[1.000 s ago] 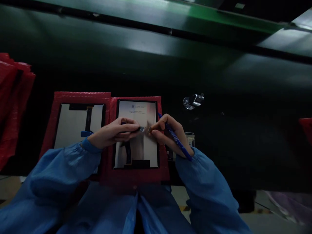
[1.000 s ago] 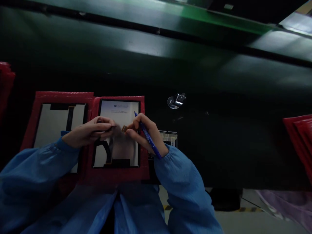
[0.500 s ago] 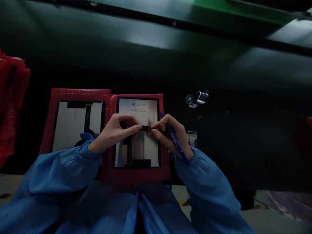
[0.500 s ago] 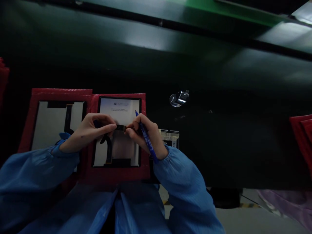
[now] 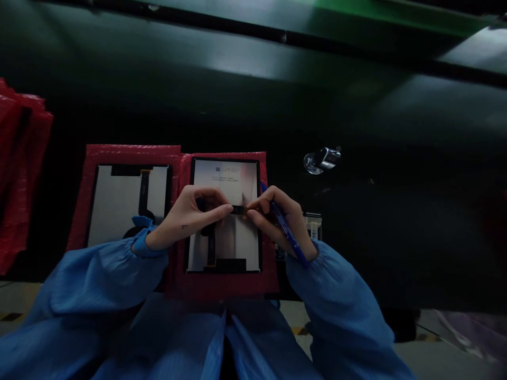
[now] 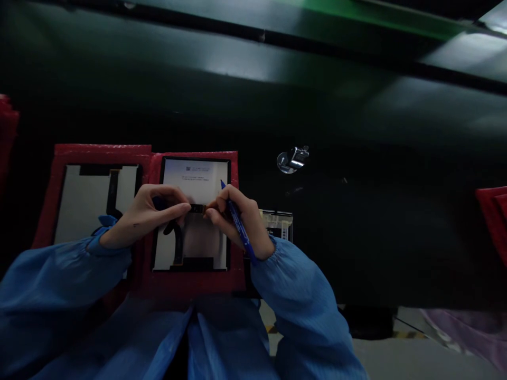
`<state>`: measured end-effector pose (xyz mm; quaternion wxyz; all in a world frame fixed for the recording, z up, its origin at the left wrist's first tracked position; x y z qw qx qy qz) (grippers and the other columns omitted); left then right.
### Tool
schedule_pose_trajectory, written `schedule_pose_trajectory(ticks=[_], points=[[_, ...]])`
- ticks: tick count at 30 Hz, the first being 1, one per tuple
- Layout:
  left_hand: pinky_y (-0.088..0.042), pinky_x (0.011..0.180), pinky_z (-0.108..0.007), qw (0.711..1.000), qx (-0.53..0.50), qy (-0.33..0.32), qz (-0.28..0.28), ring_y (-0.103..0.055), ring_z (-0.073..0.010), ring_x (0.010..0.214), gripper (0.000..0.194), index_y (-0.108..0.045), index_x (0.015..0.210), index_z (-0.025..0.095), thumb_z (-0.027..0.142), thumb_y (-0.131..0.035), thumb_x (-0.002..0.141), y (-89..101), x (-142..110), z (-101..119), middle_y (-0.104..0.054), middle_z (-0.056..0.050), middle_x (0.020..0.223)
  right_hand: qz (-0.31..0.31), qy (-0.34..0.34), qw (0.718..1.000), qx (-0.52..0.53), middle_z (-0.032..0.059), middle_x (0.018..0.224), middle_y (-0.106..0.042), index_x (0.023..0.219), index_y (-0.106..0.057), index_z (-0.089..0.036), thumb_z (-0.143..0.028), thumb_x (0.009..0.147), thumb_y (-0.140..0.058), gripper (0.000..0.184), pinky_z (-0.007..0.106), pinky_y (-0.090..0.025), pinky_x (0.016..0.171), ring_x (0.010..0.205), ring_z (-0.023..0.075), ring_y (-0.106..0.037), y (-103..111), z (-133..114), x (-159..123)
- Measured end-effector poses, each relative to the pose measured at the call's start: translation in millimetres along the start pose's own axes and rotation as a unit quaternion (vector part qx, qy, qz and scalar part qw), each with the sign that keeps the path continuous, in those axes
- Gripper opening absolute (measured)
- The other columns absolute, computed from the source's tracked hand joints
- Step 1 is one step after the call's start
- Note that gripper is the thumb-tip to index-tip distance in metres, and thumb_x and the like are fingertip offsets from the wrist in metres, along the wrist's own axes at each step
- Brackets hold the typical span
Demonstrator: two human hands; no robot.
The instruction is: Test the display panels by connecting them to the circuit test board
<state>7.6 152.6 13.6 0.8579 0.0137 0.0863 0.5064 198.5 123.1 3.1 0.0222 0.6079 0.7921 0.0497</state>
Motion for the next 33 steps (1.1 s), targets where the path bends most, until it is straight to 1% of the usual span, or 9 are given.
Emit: schedule_pose_trajectory(ticks=[4,7,13,18,22,24,29,33], points=[[-0.046,0.057,-0.024,1.000,0.009,0.002,0.009,-0.058,-0.0120,0.059,0.020,-0.070,0.071,0.015,0.031,-0.079,0.080,-0.1,0.3,1.1,-0.066,0.000,0.062,0.001,-0.002,1.000,-0.003,0.0014,0.082,-0.071,0.077,-0.043,-0.024,-0.037,0.087,-0.073,0.034,0.028,-0.055,0.065,0.072,0.0148,-0.068,-0.2,-1.1,0.4],[-0.046,0.057,-0.024,1.000,0.014,0.002,0.011,-0.059,-0.0121,0.059,0.021,-0.070,0.071,0.015,0.032,-0.079,0.080,0.1,-0.3,0.6,-0.066,0.000,0.061,-0.001,0.007,1.000,-0.003,0.0014,0.081,-0.071,0.076,-0.044,-0.023,-0.037,0.088,-0.073,0.034,0.028,-0.055,0.065,0.071,0.0144,-0.068,0.1,-2.4,0.2],[-0.047,0.057,-0.023,1.000,0.019,0.003,0.004,-0.058,-0.0118,0.058,0.022,-0.070,0.071,0.016,0.034,-0.078,0.081,0.0,-0.1,0.0,-0.066,-0.001,0.062,-0.006,0.010,1.000,-0.017,0.0016,0.081,-0.071,0.077,-0.044,-0.024,-0.038,0.088,-0.072,0.034,0.028,-0.055,0.064,0.071,0.0146,-0.067,0.9,-2.9,-0.4],[-0.049,0.059,-0.022,1.000,0.017,-0.002,-0.010,-0.058,-0.0102,0.058,0.020,-0.069,0.069,0.016,0.029,-0.074,0.083,-0.6,1.5,-0.2,-0.066,0.000,0.063,-0.004,0.013,1.000,-0.019,0.0009,0.080,-0.070,0.076,-0.043,-0.024,-0.035,0.089,-0.071,0.033,0.027,-0.054,0.064,0.069,0.0137,-0.066,0.0,-3.7,-0.5],[-0.051,0.058,-0.022,1.000,0.013,0.011,-0.023,-0.059,-0.0104,0.057,0.013,-0.074,0.080,0.015,0.027,-0.074,0.084,-1.0,1.4,-4.1,-0.066,0.000,0.063,0.000,0.005,1.000,-0.018,0.0011,0.079,-0.070,0.076,-0.043,-0.024,-0.039,0.089,-0.071,0.034,0.028,-0.053,0.064,0.069,0.0139,-0.066,-1.6,-2.1,-0.2],[-0.051,0.056,-0.022,0.999,0.014,0.020,-0.021,-0.059,-0.0109,0.056,0.015,-0.076,0.084,0.015,0.029,-0.074,0.083,-0.9,1.0,-6.0,-0.066,0.000,0.061,-0.001,0.001,1.000,-0.017,0.0005,0.077,-0.069,0.076,-0.042,-0.024,-0.042,0.088,-0.072,0.036,0.028,-0.053,0.064,0.068,0.0139,-0.065,-2.5,-0.8,0.1],[-0.050,0.053,-0.021,0.999,0.023,0.023,-0.023,-0.059,-0.0105,0.055,0.018,-0.076,0.083,0.015,0.032,-0.073,0.084,-1.5,0.2,-7.5,-0.066,0.000,0.061,-0.005,-0.002,1.000,-0.016,-0.0002,0.076,-0.065,0.075,-0.042,-0.025,-0.042,0.088,-0.072,0.037,0.028,-0.051,0.061,0.065,0.0132,-0.059,-3.4,1.7,0.3],[-0.050,0.054,-0.020,0.999,0.017,0.020,-0.038,-0.060,-0.0103,0.056,0.015,-0.075,0.085,0.015,0.029,-0.072,0.085,-2.1,0.1,-6.9,-0.067,-0.001,0.064,-0.012,-0.007,1.000,-0.023,-0.0005,0.076,-0.064,0.075,-0.042,-0.025,-0.043,0.088,-0.072,0.037,0.029,-0.050,0.059,0.063,0.0129,-0.055,-3.3,1.9,-1.0]])
Point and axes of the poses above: each hand's wrist, its own x-axis towards the middle knuckle, its own y-axis out of the back of the hand, z = x × y, the point moved 3 cm from there along x, towards the middle knuckle
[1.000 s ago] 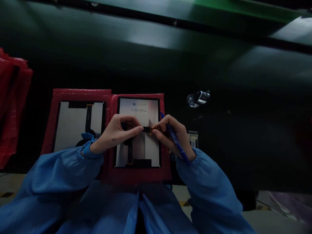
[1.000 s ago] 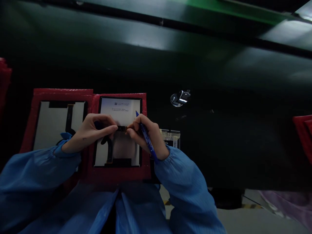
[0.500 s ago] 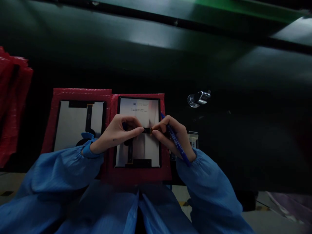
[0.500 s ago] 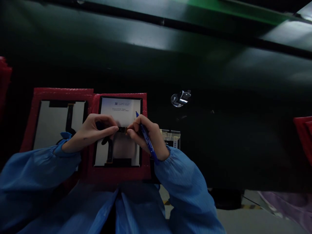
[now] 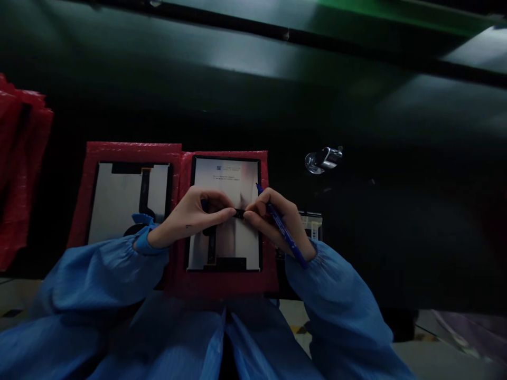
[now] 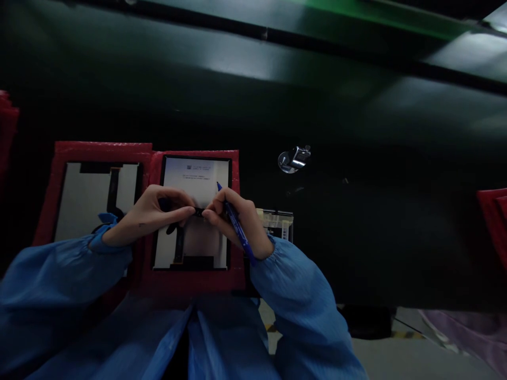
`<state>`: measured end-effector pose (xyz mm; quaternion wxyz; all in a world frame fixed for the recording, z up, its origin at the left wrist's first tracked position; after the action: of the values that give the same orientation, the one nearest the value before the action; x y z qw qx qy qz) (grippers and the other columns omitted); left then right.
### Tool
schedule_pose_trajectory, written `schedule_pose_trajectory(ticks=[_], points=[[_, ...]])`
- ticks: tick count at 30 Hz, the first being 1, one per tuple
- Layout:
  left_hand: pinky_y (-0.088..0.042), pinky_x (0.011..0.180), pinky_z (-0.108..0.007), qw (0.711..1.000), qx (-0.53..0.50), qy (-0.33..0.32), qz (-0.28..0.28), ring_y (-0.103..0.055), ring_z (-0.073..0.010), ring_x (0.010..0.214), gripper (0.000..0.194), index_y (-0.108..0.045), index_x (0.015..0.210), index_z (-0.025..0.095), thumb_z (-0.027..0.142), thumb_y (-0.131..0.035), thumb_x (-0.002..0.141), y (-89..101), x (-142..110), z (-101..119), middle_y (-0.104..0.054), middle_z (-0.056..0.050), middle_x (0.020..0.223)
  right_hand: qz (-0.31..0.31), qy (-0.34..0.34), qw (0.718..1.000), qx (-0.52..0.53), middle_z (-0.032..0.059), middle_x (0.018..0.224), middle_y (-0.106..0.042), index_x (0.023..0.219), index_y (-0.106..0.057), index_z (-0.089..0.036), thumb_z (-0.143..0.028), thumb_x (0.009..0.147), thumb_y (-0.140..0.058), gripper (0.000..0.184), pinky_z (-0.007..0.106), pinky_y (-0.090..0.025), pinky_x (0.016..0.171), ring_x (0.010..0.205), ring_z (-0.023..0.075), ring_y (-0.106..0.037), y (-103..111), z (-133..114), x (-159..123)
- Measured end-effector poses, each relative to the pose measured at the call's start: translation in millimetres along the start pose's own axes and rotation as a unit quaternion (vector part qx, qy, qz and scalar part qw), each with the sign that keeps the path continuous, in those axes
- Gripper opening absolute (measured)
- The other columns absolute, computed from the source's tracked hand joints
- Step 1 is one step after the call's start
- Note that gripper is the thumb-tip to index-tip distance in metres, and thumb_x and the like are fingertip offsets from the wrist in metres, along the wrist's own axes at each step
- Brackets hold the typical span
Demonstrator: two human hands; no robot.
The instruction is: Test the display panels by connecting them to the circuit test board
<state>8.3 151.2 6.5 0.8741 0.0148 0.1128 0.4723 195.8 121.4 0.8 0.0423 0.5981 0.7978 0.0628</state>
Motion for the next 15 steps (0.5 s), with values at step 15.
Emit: schedule_pose_trajectory(ticks=[15], points=[[-0.051,0.077,-0.031,0.907,0.347,-0.078,0.227,-0.068,-0.0221,0.090,0.032,-0.072,0.107,0.019,0.040,-0.051,0.097,38.8,3,4,-0.072,-0.010,0.108,0.258,0.123,0.957,-0.052,0.0072,0.110,-0.069,0.110,-0.056,-0.029,-0.040,0.099,-0.056,0.015,0.046,-0.053,0.092,0.110,0.0283,-0.067,28,-14,-35]])
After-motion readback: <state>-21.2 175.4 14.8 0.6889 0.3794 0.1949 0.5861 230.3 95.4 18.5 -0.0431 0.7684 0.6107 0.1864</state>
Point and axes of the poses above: each hand's wrist, its own x-axis towards the middle knuckle, its own y-axis out of the back of the hand, z = x × y, the point moved 3 cm from there along x, towards the middle knuckle
